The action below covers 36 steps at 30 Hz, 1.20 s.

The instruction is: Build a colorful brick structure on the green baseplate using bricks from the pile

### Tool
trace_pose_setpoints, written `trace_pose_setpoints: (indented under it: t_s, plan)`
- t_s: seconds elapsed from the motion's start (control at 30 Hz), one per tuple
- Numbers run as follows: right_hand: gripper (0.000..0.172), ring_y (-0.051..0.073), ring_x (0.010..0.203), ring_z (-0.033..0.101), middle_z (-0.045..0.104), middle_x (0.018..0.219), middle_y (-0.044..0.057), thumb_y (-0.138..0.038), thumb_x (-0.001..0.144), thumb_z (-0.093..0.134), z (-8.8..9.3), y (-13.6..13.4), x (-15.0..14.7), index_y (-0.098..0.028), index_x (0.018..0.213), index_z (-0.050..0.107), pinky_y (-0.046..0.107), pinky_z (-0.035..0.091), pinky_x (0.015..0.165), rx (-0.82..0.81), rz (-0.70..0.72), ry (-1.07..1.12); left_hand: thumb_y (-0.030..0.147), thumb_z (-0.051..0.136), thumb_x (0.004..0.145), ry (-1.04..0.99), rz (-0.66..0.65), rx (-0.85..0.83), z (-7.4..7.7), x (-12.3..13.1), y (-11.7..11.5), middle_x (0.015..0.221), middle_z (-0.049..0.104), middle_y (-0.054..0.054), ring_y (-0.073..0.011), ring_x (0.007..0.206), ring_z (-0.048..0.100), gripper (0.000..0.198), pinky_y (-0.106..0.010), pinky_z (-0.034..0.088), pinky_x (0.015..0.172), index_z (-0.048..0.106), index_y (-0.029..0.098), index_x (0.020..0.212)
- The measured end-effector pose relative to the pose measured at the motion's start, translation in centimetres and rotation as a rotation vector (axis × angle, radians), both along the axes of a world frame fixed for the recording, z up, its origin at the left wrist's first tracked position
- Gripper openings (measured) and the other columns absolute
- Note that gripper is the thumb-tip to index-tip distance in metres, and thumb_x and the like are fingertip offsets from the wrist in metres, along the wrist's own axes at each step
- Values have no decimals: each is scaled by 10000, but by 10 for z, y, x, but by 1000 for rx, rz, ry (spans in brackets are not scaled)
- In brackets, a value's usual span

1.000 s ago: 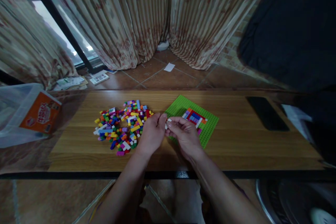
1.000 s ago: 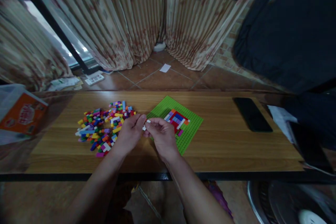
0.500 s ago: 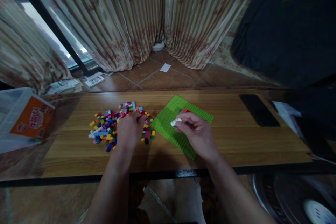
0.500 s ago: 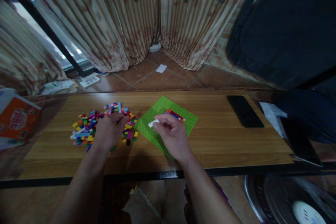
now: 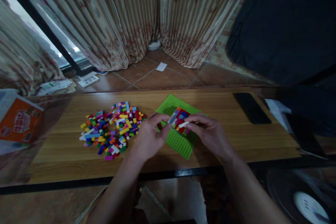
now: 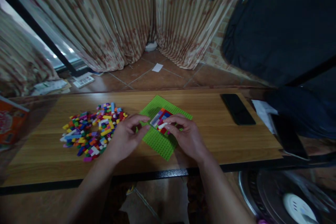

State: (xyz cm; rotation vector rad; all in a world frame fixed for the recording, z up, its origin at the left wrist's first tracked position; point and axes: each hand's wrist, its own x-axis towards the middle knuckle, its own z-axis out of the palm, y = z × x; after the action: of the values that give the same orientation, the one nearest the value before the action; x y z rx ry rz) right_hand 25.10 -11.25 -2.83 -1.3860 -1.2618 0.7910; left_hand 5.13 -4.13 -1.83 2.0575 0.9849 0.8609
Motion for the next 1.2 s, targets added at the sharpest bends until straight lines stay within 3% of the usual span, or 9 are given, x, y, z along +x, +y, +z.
trace_pose_setpoints:
  t_s: [0.1,0.3,0.4,0.57,0.9,1.2]
  plan:
    - [104,159,853,641,703,900,-5,-307,808,718,-2,1,2,-310,898,770,318,501,777,15,37,46,222,600,856,-57,-109,-60,-4,22,-16,894,733,-18,-133,743,650,151,-259,508,704,697,217,971]
    - [127,176,856,647,713,907,2,-336,787,727,-8,4,4,-307,902,772,356,511,805,-20,26,73,223,557,869,4,-27,-111,-9,32,-24,782,727,-15,-117,642,633,151,-228,476,607,704,189,851]
    - [205,179,832,645,728,904,15,-356,766,735,-10,6,9,-268,950,763,353,507,785,-39,-72,63,194,559,834,76,49,-117,-15,33,-25,690,695,-9,-111,575,602,140,-217,443,551,695,182,800]
    - [218,160,725,631,737,818,31,-388,776,696,-10,7,17,-198,868,752,316,494,709,-93,-263,105,188,575,788,141,114,-117,-24,39,-30,690,704,-23,-133,603,628,96,-230,451,568,668,183,763]
    - [198,169,716,641,736,779,25,-383,776,680,-6,8,14,-203,822,748,312,499,695,-61,-284,101,181,569,774,337,114,-81,-13,57,-31,669,702,-38,-155,590,632,106,-258,408,571,665,172,730]
    - [184,175,746,658,746,811,23,-372,795,655,-13,8,15,-215,824,746,320,502,720,-98,-243,38,203,604,785,298,101,-113,-12,59,-30,626,672,-16,-133,552,589,113,-245,379,547,643,178,681]
